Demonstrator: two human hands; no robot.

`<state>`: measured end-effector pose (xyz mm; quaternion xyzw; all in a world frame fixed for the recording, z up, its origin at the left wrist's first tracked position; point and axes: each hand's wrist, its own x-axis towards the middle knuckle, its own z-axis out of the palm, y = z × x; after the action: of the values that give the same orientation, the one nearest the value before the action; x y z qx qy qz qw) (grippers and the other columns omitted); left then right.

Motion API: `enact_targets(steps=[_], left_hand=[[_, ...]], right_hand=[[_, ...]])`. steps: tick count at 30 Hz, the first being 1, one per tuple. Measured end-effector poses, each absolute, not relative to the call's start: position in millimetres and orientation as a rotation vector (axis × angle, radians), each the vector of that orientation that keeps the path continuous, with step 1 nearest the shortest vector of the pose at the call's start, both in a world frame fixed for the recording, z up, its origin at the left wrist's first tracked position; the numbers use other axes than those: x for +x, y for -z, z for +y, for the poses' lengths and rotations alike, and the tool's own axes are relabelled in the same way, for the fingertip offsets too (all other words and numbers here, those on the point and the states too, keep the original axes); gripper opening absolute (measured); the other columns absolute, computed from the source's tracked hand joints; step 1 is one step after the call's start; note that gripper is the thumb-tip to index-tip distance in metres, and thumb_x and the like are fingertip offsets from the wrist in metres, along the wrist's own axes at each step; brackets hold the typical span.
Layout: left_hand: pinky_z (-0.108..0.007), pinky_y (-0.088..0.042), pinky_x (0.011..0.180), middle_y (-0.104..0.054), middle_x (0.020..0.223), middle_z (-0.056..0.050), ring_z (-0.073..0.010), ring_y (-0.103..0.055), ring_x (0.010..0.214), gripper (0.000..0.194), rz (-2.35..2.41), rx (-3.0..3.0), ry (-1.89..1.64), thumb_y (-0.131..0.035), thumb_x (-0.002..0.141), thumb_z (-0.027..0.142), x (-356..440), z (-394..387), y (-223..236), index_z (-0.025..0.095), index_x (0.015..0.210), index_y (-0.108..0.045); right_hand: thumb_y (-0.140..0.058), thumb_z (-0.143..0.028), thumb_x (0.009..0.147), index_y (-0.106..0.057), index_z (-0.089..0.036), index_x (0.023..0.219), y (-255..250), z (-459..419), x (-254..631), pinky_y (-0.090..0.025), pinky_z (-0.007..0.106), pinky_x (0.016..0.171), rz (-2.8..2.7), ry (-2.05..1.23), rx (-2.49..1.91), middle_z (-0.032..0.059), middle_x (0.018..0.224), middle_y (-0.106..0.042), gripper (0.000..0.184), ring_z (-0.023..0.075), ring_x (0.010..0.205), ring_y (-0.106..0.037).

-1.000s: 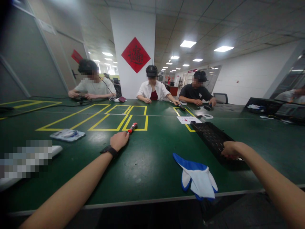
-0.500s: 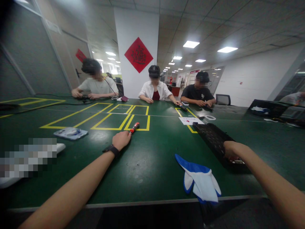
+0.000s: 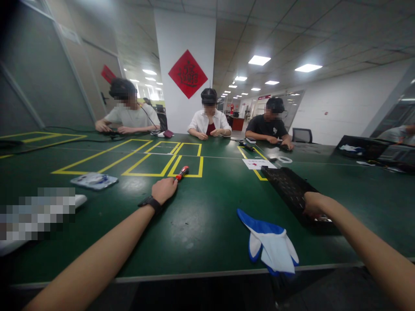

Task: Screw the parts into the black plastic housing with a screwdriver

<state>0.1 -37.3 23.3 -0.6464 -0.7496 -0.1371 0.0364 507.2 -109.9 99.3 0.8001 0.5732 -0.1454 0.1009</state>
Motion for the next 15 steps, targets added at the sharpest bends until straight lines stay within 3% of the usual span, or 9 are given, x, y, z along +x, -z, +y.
enact_targets(steps=[9, 15], left_hand=[[-0.036, -0.048, 0.072, -0.067, 0.096, -0.014, -0.0281, -0.063, 0.088, 0.046, -2.298, -1.995, 0.438, -0.028, 0.087, 0.042, -0.8, -38.5, -23.6, 0.015, 0.091, -0.065], [-0.035, -0.048, 0.073, -0.067, 0.096, -0.014, -0.0268, -0.063, 0.088, 0.047, -2.283, -2.004, 0.447, -0.027, 0.087, 0.043, -0.8, -39.4, -23.6, 0.015, 0.092, -0.065]], right_hand=[[-0.057, -0.013, 0.071, -0.065, -0.009, 0.062, -100.2, -113.7, 507.1, -0.042, 0.027, 0.059, 1.693, 0.346, 2.354, 0.0119, 0.070, -0.065, 0.012, 0.0201, 0.069, -0.063], [-0.070, -0.034, 0.060, -0.063, -0.013, 0.054, -84.5, -109.7, 545.7, -0.041, 0.030, 0.056, 1.730, 0.126, 2.421, 0.0098, 0.063, -0.063, 0.023, 0.0235, 0.064, -0.061]])
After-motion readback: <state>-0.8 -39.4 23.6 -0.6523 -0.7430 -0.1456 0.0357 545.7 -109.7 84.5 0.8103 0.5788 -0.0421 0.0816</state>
